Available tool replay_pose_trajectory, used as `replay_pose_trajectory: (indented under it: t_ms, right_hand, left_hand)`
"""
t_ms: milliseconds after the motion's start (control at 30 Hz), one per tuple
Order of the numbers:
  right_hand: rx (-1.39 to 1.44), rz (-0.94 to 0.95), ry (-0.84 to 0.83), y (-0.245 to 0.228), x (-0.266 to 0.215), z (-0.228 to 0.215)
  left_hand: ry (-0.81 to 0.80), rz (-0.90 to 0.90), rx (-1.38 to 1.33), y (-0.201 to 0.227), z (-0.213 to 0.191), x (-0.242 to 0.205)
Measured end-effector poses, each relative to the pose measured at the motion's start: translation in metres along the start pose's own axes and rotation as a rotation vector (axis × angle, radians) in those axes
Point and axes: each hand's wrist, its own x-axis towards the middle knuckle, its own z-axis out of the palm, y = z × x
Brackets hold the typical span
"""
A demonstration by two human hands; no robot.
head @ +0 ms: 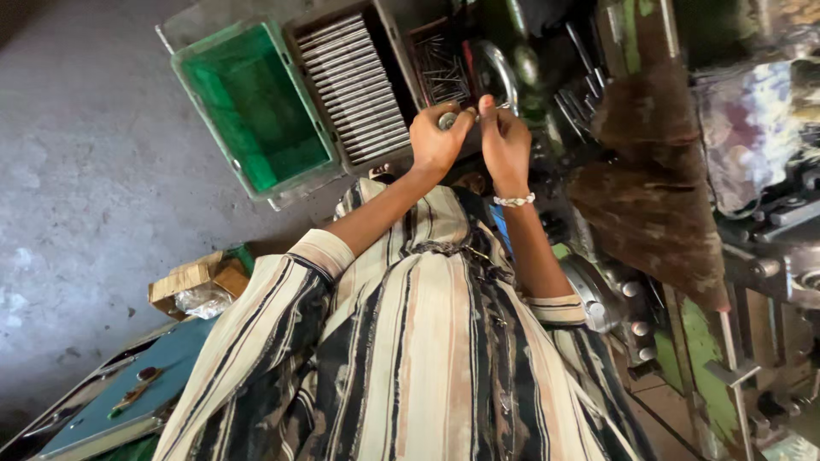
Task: The person repeatedly picks up small metal rods from a tray, places them into a press machine, and operates the lever to process them. After each cycle, the person removes the processed rod and places it into a separate tray.
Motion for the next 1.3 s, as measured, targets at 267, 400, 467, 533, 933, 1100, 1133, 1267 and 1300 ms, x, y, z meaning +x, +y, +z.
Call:
replay_pose_trajectory:
  t_ms: [267,400,467,533,933,1100,1133,1267,1300]
  right_hand:
    - [-0.142,-0.003,0.062,-0.03,-0.009,0.031]
    - [-0.173,-0.173,0.078,-0.034,-0.005,0.049]
    - [-0.17,-0.245,0.076,-0.032,-0.016,0.058]
    - [-0.089,-0.298,0.032,-0.034,-0.016,0.061]
    - [-0.491,-0.062,0.556,0.09,-0.07,-0.029]
    - [-0.576,-0.036,0.534,0.13,-0.149,-0.098]
    - [-0.613,-0.019,0.534,0.133,-0.165,-0.105]
    - [-0.54,0.142,0.473,0.133,-0.211,-0.109]
    - [-0.58,0.196,0.442,0.131,-0.219,-0.106]
  left_hand:
    - [0.152,0.09,-0.032,-0.056,-0.009,0.012]
    - [0.039,-0.077,-0.672,-0.069,-0.002,0.018]
    - [-0.036,-0.553,-1.027,-0.076,-0.01,0.017]
    - [-0.148,-0.776,-1.137,-0.074,-0.025,0.019]
    - [-0.72,-0.464,-0.404,-0.006,-0.092,0.047]
    - [-0.689,-0.321,-0.254,-0.024,-0.105,0.037]
    - [-0.683,-0.301,-0.234,-0.029,-0.103,0.033]
    - [-0.688,-0.236,-0.205,-0.046,-0.081,0.027]
    - [-0.689,-0.223,-0.199,-0.049,-0.075,0.027]
